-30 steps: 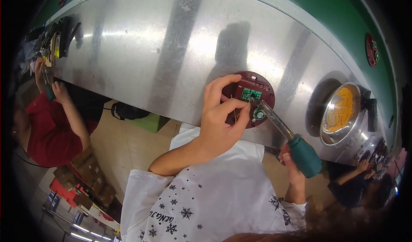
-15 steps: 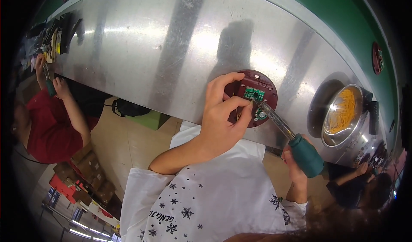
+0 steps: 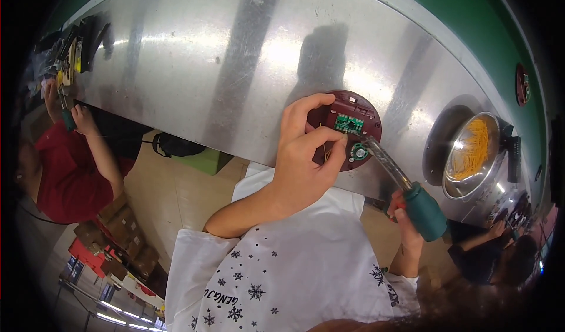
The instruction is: Assembling electronic components by picking parts, applying heat with a heat gun, and fastening with a screwdriver on an assembly line.
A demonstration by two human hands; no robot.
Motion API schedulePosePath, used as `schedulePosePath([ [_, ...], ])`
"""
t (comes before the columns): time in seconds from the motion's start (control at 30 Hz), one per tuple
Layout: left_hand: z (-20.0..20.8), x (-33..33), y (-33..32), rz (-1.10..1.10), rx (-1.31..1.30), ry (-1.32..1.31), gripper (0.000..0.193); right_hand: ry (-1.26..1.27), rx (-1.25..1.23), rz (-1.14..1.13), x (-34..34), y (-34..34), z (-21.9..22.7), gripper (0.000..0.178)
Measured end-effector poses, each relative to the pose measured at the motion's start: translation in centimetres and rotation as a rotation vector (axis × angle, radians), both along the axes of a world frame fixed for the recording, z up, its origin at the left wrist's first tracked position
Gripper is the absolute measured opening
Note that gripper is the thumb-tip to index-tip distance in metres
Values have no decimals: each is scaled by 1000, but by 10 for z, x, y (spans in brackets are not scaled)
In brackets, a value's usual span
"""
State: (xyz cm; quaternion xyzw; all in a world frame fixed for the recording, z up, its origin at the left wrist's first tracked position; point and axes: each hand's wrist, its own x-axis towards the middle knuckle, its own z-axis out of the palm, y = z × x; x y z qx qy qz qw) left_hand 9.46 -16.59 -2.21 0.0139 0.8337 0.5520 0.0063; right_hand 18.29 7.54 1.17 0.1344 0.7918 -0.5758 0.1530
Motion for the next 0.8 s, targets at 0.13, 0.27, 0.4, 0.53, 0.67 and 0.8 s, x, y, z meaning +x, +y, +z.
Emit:
schedulePosePath([
  [0.13,1,0,0,-14,-8,-26,7,-90,-354,-205,10,-3,-7,27],
  [0.27,3,-2,-1,-31,-22,-53,8,-87,-470,-243,19,0,-18,33],
  [0.4,4,-2,-2,-46,-34,-65,9,-59,-490,-294,25,-3,-24,33],
  [0.53,4,-2,-3,-47,-20,-77,9,-34,-511,-296,30,-2,-30,33],
  [0.67,7,-5,-4,-77,-48,-102,9,-21,-467,-304,29,-6,-30,34],
  [0.8,11,-8,-5,-120,-112,-77,9,11,-489,-345,29,-8,-31,34],
])
